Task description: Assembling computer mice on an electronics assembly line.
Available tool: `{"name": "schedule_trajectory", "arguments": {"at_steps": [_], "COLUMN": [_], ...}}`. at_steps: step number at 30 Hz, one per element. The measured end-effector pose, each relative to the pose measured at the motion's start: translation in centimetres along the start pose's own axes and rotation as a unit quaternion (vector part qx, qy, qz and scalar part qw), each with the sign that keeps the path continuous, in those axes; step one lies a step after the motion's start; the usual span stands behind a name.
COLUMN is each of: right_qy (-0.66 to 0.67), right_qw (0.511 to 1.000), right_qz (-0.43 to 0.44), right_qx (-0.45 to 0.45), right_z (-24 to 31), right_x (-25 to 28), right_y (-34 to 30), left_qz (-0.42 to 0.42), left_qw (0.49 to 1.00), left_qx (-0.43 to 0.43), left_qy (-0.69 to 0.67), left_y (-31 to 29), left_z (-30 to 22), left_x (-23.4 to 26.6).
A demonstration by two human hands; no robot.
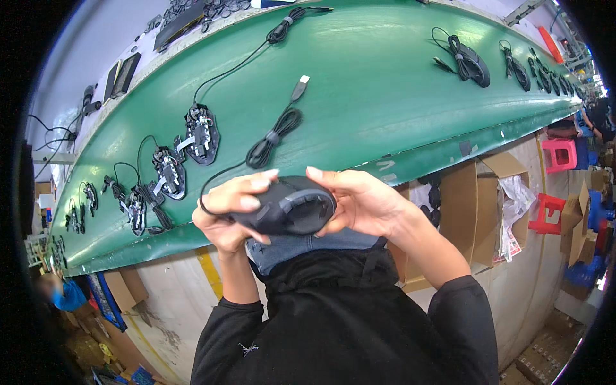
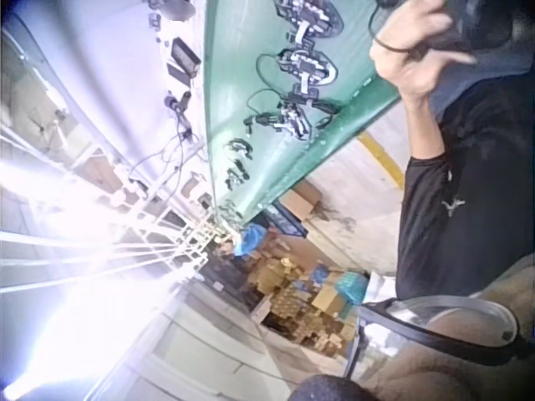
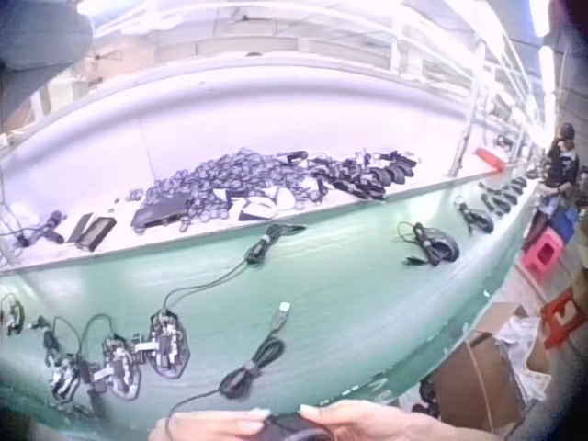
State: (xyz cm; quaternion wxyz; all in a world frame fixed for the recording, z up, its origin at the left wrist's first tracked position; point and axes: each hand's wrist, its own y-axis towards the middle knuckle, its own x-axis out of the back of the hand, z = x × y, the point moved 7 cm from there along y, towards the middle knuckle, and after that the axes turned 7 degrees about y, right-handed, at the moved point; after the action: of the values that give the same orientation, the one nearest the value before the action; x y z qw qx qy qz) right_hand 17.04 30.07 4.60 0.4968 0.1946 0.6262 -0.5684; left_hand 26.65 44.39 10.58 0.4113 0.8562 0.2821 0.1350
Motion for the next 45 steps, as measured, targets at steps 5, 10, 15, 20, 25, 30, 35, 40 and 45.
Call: {"name": "schedule_trajectory", "arguments": {"at_steps": [5,10,15,20,25,30,35,40,45], "right_qy": [-0.424,-0.570,-0.519,-0.626,-0.594,-0.665,-0.662,-0.683,-0.754], "right_qw": [0.827,0.586,0.663,0.537,0.536,0.424,0.420,0.488,0.447], "right_qz": [0.010,-0.084,-0.087,-0.026,-0.077,-0.038,-0.080,-0.084,-0.067], "right_qx": [0.369,0.569,0.532,0.565,0.595,0.614,0.615,0.537,0.477], "right_z": [1.9,1.7,2.5,3.5,2.9,3.2,3.1,4.3,4.9], "right_x": [-3.2,-5.6,-4.7,-7.3,-7.0,-8.4,-7.6,-6.8,-7.8], "right_y": [-2.4,-3.8,-3.5,-3.8,-3.5,-3.9,-3.2,-3.0,-1.9], "left_qz": [-0.333,-0.383,-0.380,-0.362,-0.387,-0.341,-0.358,-0.312,-0.284], "left_qw": [0.910,0.881,0.887,0.896,0.889,0.895,0.882,0.890,0.885], "left_qx": [0.202,0.241,0.253,0.255,0.244,0.288,0.306,0.333,0.365], "left_qy": [-0.143,-0.140,-0.068,-0.034,0.000,0.015,0.000,0.014,0.055], "left_y": [-3.6,-4.5,-4.9,-4.8,-4.0,-4.6,-5.3,-5.0,-5.1], "left_z": [4.0,4.0,3.3,3.0,2.1,2.3,3.3,3.2,3.3], "left_x": [0.7,-0.7,-0.2,-1.0,-1.0,-0.1,-0.4,-0.5,-0.2]}}
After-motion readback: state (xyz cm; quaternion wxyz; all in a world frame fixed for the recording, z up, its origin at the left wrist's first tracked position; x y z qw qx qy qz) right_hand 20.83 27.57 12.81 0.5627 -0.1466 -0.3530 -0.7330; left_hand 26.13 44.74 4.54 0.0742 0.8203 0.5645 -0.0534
